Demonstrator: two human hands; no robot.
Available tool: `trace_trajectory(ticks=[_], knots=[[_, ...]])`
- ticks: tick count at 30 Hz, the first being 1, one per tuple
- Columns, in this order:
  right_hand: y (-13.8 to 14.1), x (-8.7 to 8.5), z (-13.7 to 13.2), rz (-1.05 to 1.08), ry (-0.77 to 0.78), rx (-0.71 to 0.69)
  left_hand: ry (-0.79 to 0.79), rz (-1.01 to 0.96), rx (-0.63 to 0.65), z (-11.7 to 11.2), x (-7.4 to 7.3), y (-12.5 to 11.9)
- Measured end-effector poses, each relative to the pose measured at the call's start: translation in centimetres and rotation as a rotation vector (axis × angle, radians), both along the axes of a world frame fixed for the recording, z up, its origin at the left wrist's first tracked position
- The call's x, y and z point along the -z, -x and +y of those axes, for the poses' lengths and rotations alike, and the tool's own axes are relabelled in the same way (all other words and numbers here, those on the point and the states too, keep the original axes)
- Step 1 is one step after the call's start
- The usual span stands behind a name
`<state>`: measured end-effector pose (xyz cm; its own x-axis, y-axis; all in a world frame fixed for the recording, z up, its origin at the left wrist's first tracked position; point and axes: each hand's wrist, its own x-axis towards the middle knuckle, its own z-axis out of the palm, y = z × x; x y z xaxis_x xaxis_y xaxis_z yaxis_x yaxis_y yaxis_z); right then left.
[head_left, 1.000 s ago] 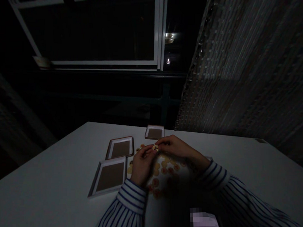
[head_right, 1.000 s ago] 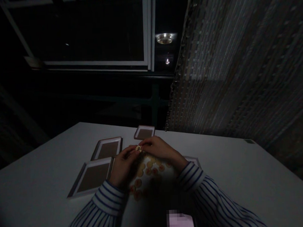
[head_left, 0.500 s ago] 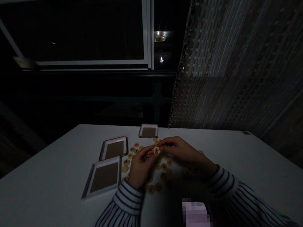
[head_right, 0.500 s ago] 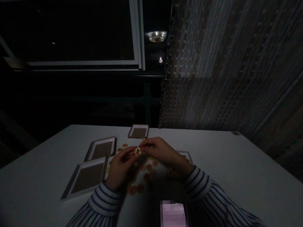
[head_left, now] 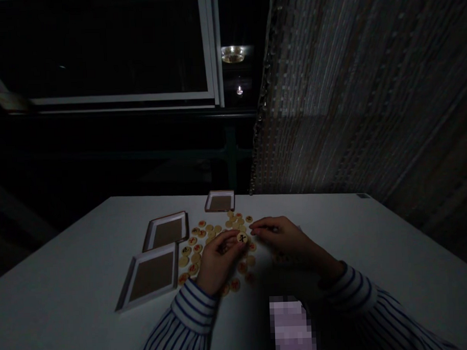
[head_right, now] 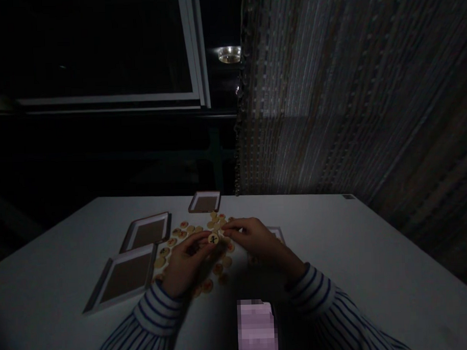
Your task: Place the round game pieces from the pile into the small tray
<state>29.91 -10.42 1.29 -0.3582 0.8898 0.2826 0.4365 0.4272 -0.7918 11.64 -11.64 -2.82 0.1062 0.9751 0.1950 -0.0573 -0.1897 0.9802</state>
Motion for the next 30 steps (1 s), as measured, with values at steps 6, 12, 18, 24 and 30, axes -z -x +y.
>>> trace_trajectory(ticks=[6,12,18,24,30], knots=[[-1.8,1.1,-1.7,-0.055,-0.063,0.118,0.036,0.015,-0.022,-0.4,0.1,-0.9],[-4.0,2.6,-3.7,-0.038,-0.101,0.225,0.045,0.025,-0.003,-0.6,0.5,-1.3],[-5.8,4.1,-4.5,0.064,-0.055,0.380,0.036,0.077,-0.030,-0.8,0.6,-1.8],[-6.8,4.7,-4.5,0.165,-0.052,0.473,0.030,0.083,-0.034,-1.0,-0.3,-3.1],[-6.5,4.6,-4.5,0.147,-0.080,0.455,0.042,-0.012,-0.028,0.0,-0.8,-6.0]])
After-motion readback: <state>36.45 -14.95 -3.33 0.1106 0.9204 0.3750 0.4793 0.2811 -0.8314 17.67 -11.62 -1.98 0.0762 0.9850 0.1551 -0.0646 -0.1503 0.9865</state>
